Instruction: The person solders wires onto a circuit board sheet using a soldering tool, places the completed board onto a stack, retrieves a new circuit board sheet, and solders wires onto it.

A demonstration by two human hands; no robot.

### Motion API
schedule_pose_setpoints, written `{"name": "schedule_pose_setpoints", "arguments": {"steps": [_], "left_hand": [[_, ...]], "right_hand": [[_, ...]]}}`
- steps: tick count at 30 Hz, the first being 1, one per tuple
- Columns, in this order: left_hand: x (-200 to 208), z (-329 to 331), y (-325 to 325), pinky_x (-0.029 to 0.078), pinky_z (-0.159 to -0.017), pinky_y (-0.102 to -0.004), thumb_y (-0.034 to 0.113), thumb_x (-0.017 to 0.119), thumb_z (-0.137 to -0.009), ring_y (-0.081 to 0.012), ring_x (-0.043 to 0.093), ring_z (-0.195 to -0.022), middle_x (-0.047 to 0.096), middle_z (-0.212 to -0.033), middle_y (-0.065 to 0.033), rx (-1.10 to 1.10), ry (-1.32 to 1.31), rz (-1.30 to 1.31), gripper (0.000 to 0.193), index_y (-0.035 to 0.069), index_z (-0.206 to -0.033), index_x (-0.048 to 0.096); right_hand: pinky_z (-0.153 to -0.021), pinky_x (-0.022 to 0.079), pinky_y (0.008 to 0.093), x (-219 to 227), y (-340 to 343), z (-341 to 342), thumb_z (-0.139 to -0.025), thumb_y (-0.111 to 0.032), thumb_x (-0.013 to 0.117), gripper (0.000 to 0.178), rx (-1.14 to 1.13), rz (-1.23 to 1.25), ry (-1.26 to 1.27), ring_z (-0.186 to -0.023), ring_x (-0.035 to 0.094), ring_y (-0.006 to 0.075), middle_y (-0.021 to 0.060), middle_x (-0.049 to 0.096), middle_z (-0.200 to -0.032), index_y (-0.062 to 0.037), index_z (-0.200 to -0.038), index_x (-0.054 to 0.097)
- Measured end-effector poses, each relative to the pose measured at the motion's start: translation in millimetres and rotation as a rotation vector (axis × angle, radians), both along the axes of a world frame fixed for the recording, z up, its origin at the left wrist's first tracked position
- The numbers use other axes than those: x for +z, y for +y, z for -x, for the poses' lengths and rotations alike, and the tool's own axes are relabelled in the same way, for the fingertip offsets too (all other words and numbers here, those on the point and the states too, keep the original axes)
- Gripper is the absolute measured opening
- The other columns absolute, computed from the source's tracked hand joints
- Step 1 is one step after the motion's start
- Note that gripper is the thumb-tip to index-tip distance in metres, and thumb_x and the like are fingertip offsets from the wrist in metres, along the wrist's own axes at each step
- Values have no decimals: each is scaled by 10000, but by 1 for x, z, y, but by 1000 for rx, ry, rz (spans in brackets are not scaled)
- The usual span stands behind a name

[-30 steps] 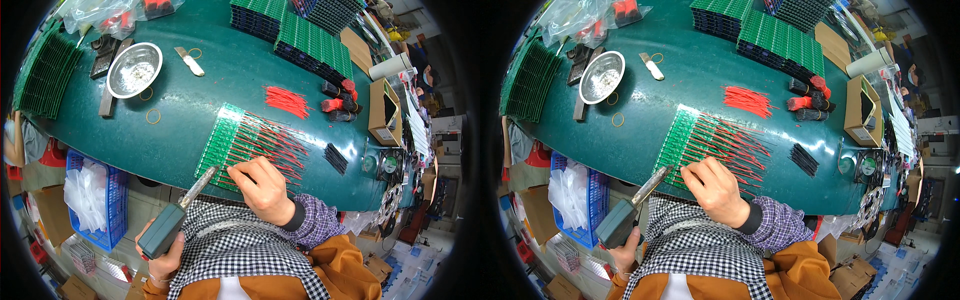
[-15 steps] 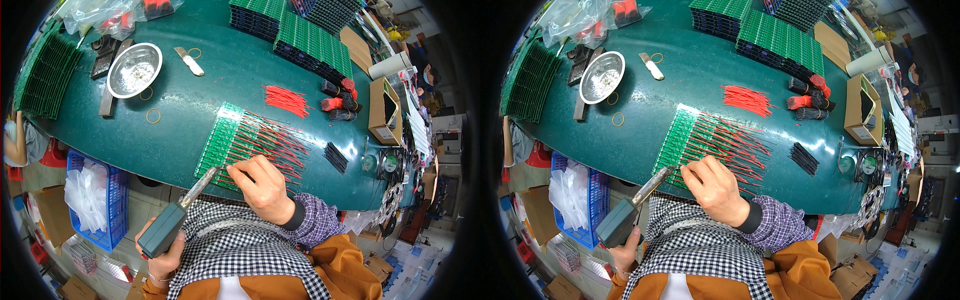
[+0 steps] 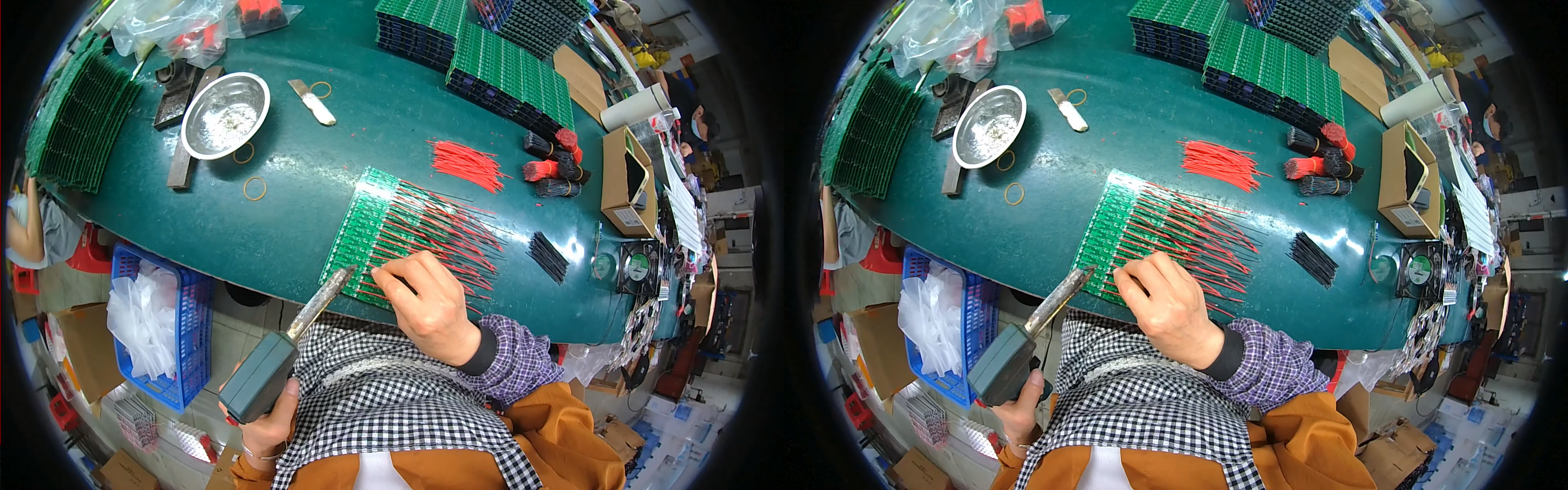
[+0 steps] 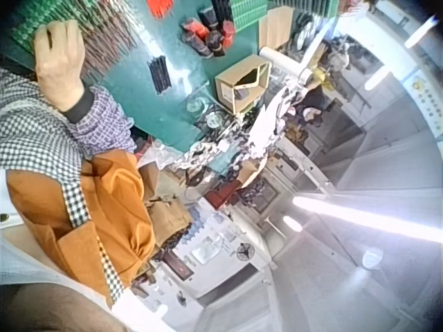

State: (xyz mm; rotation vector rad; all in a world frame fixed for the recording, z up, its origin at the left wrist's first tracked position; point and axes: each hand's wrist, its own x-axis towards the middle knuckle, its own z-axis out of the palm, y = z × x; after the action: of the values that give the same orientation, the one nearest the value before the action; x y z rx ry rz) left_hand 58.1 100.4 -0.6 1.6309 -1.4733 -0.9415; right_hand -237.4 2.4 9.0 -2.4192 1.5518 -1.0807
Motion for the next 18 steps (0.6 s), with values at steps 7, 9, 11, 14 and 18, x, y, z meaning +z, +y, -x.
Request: {"name": "schedule_pose_setpoints", "arguments": {"steps": [7, 9, 11, 14, 18], "left_hand": [[21, 13, -11, 531, -770, -400, 146, 873, -766, -290, 673, -843, 745, -1019, -137, 59, 68, -78, 376, -9, -1094, 773], [23, 15, -12, 527, -770, -403, 151, 875, -764, -290, 672, -822, 748, -978, -132, 76, 139, -125, 361, -3, -1075, 777], [13, 13, -9, 531, -721, -384, 138, 866, -760, -280, 674, -752, 739, -928, -136, 2, -14, 57, 320, -11, -1029, 775], [16, 16, -12, 535, -699, -387, 120, 857, -750, -277, 686, -743, 733, -902, -140, 29, 7, 45, 291, -16, -993, 773], [27, 22, -17, 542, -727, -383, 102, 849, -742, -291, 701, -783, 736, -906, -139, 40, 115, -93, 283, -17, -988, 775]], "right_hand": [[-723, 542, 373, -2, 10, 1, -704, 29, 704, 371, 11, 3, 13, -874, 639, 260, 103, 667, -997, 32, -1075, 714], [-688, 539, 367, -2, 9, -1, -716, 46, 744, 324, -4, 11, 6, -825, 635, 249, 91, 672, -947, 18, -1039, 736], [-654, 535, 361, -2, 9, -2, -729, 63, 784, 282, -17, 20, -1, -775, 631, 238, 79, 676, -897, 3, -1003, 757], [-653, 531, 362, -2, 9, -3, -737, 59, 785, 283, -23, 22, 7, -768, 630, 237, 78, 674, -894, 2, -1012, 757], [-643, 522, 358, -2, 9, -4, -743, 47, 785, 280, -30, 21, 23, -759, 630, 236, 76, 669, -891, -1, -1017, 755]]}}
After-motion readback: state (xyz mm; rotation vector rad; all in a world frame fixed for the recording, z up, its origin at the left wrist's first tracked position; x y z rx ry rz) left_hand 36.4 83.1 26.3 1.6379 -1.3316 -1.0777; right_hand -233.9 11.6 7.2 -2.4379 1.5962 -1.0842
